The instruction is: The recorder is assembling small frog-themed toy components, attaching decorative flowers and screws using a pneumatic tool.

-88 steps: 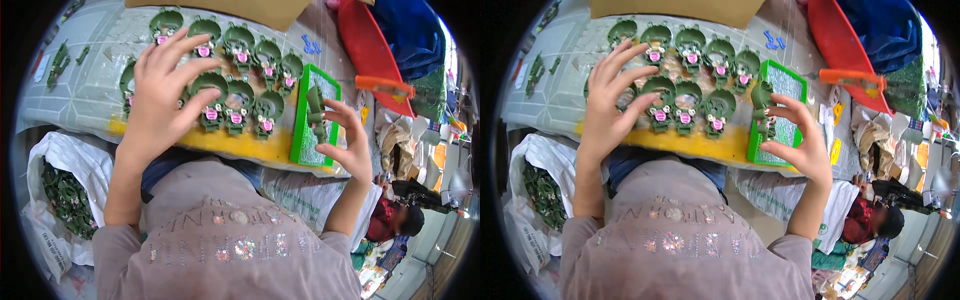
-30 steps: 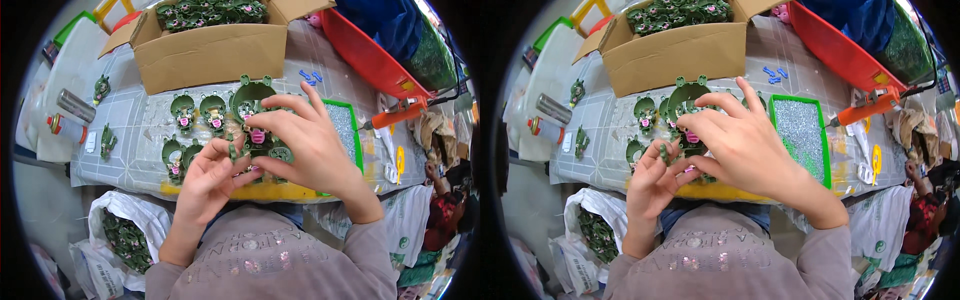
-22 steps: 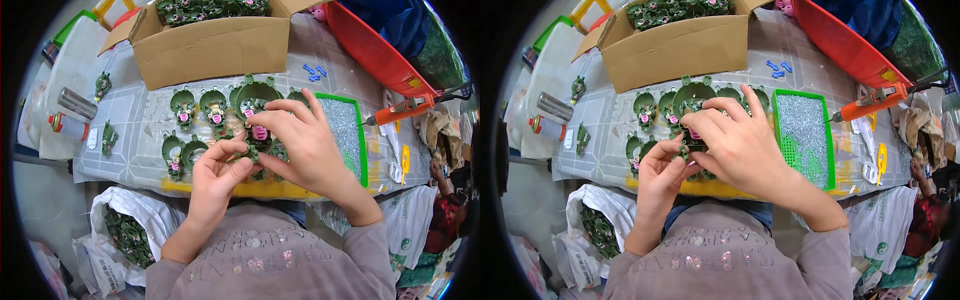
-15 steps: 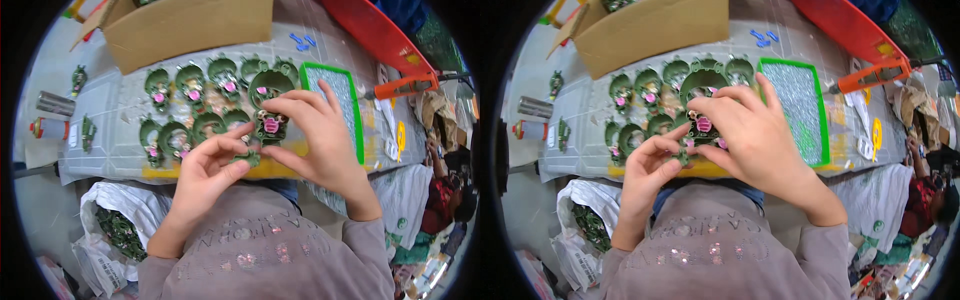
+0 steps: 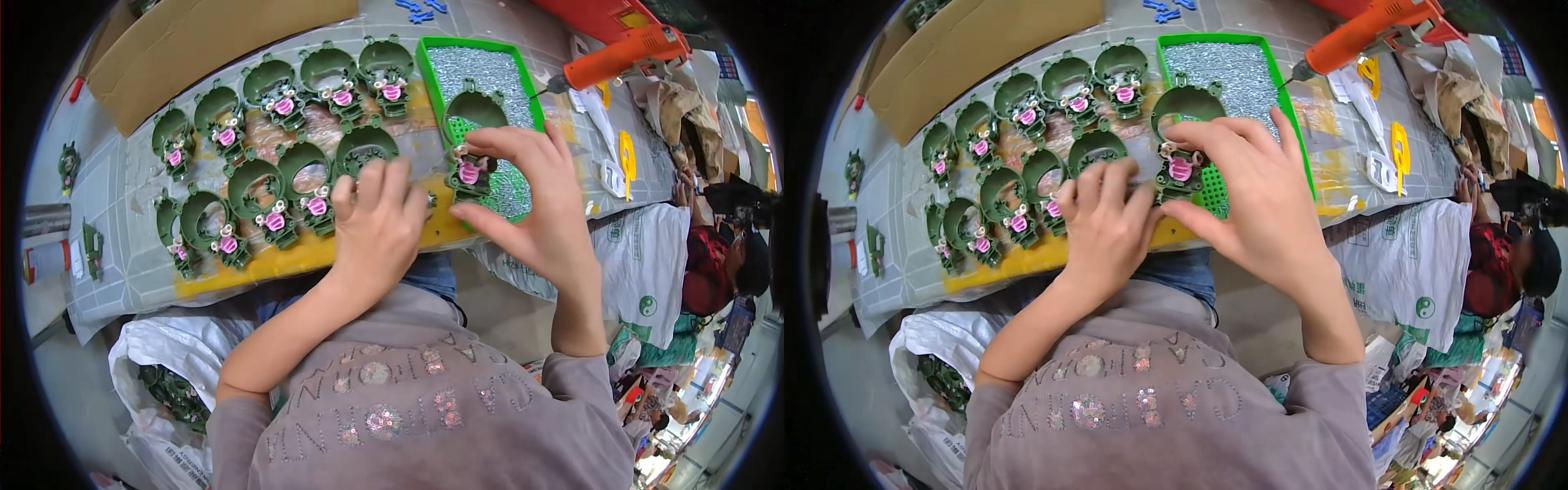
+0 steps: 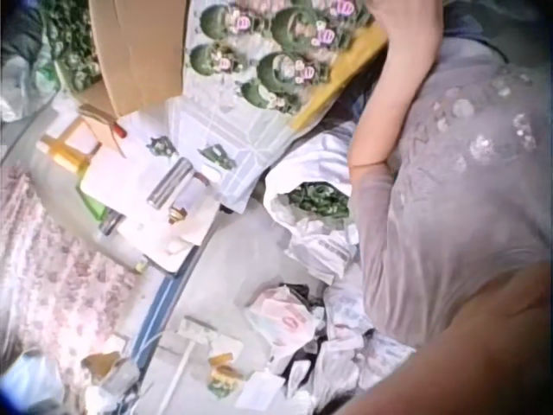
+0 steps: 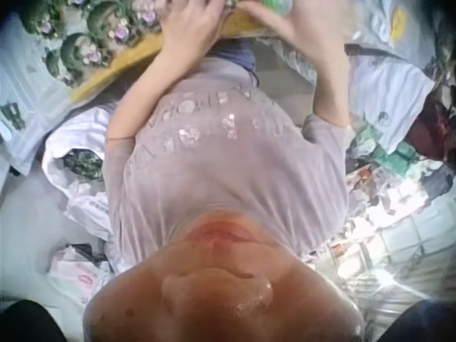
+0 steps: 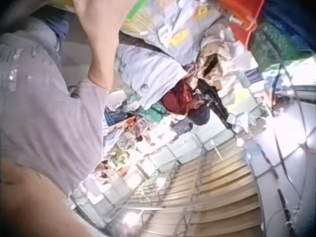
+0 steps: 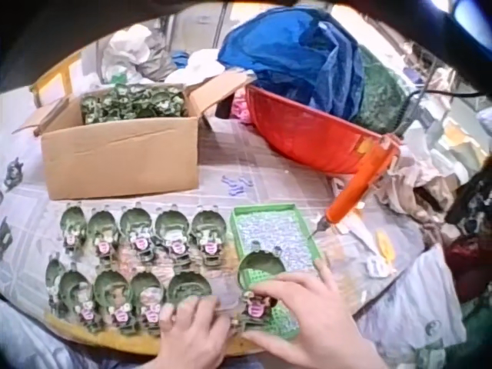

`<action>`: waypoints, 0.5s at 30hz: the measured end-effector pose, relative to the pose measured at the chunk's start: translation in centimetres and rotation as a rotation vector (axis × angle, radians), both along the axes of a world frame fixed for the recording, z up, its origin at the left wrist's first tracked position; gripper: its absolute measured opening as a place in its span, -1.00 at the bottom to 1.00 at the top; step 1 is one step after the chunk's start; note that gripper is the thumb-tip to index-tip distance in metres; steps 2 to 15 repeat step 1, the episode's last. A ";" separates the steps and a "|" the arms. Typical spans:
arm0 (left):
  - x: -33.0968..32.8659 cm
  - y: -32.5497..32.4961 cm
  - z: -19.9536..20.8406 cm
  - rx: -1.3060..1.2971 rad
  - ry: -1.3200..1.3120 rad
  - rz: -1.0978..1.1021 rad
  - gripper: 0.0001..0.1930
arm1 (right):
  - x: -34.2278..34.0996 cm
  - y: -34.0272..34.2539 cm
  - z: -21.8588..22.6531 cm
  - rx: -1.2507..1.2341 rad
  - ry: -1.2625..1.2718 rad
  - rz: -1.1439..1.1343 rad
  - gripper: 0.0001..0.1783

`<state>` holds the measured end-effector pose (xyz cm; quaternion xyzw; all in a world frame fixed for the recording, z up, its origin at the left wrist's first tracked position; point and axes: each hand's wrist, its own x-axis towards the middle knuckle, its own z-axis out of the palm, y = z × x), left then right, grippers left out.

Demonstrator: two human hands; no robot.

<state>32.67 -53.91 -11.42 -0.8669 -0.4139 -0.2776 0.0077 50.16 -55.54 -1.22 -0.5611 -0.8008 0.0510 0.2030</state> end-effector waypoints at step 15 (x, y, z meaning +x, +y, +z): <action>0.3 0.1 0.1 0.007 0.000 -0.010 -0.78 | 0.2 -0.1 0.1 -0.003 0.017 -0.008 -0.40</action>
